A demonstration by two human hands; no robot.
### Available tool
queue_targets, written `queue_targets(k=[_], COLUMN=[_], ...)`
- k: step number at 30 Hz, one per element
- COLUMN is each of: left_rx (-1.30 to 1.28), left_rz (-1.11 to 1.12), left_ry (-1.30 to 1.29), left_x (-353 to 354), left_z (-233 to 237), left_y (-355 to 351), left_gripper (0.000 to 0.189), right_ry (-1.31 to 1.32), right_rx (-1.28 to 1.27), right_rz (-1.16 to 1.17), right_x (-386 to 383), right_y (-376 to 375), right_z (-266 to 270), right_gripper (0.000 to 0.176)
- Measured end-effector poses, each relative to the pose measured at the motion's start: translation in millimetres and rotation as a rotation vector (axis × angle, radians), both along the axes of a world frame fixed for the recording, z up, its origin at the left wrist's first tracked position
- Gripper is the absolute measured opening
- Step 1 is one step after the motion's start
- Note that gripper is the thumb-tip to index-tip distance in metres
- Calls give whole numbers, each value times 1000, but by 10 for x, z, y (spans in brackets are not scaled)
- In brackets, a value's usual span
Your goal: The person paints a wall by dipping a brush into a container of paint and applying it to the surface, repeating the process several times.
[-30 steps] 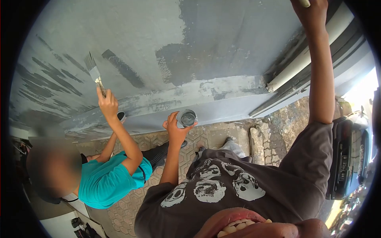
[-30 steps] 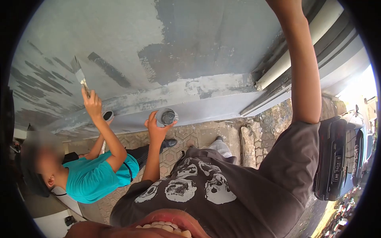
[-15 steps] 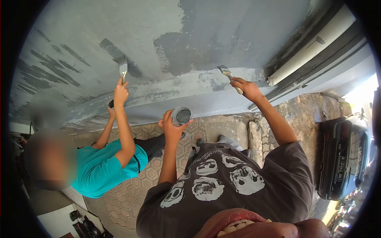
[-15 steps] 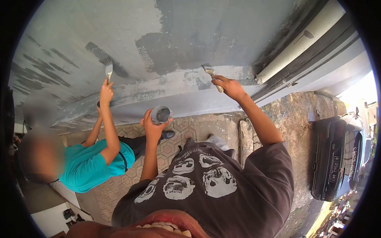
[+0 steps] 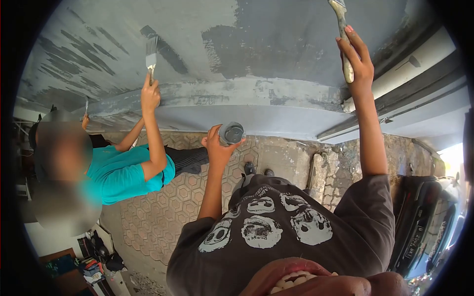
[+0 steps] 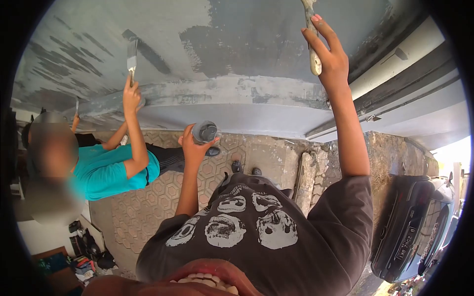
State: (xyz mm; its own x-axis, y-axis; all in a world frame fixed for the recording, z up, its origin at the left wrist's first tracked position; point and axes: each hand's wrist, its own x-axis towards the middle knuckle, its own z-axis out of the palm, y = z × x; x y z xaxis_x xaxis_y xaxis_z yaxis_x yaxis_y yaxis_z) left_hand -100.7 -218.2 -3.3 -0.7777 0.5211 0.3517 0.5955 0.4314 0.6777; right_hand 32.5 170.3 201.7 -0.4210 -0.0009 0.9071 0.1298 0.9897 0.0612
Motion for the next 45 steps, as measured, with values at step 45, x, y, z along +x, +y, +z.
queue_targets(k=[45], left_rx=[72], left_rz=[-42], left_ry=[-35], left_x=[690], left_z=[-155], left_y=[231], left_gripper=[62], right_ry=[210], right_rx=[173], right_rz=[-55], right_x=[377], right_y=[476], right_z=[1524], right_gripper=[22])
